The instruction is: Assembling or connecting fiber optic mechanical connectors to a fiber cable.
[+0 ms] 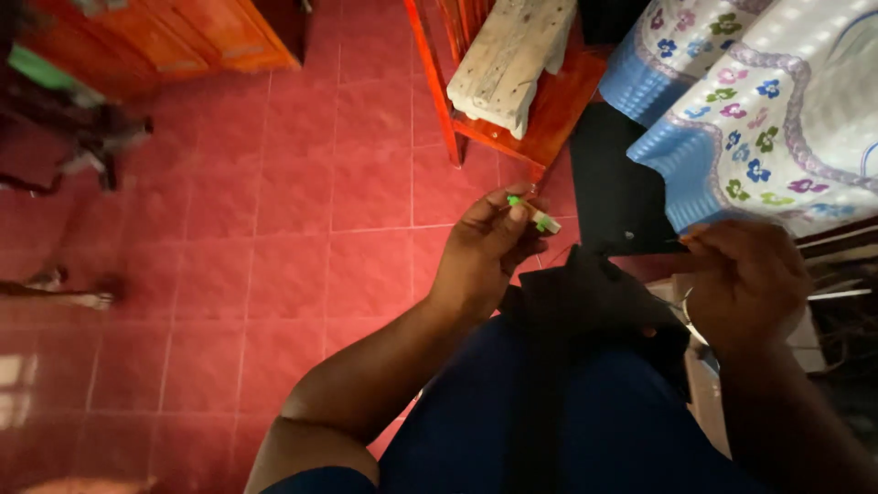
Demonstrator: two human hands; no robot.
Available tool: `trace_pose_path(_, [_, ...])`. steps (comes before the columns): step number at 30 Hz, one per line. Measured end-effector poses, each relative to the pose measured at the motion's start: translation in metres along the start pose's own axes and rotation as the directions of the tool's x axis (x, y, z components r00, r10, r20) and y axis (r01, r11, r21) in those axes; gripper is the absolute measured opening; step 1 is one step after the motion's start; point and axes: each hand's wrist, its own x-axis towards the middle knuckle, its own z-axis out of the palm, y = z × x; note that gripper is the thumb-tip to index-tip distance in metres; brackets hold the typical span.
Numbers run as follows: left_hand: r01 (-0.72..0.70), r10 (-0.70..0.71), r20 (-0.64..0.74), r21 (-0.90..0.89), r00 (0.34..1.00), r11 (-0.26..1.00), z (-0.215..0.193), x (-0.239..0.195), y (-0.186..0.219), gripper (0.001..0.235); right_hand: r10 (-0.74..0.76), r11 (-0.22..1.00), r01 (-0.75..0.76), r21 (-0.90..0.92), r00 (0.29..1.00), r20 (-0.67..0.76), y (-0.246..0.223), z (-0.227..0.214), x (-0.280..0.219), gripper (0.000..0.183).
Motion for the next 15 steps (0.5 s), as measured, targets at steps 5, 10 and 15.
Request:
trace_pose_path(5, [-0.103, 0.104, 0.136, -0.012, 0.985, 0.995, -0.006, 0.011, 0.041, 0.026, 0.015, 0.994, -0.012, 0.106, 0.999, -0.031, -0.051, 0.023, 0.031, 0.012])
trace_pose_path(10, [-0.292, 0.294, 0.311, -0.055, 0.904, 0.955, -0.031, 0.020, 0.061, 0.026, -0.001, 0.988, -0.007, 0.156, 0.999, 0.050, -0.123, 0.029, 0.090, 0.012])
trace_pose_path(15, [-0.409, 0.443, 0.345, -0.171, 0.827, 0.896, -0.043, 0.021, 0.066, 0.025, -0.109, 0.960, 0.068, 0.272, 0.985, 0.138, -0.151, 0.034, 0.117, 0.010])
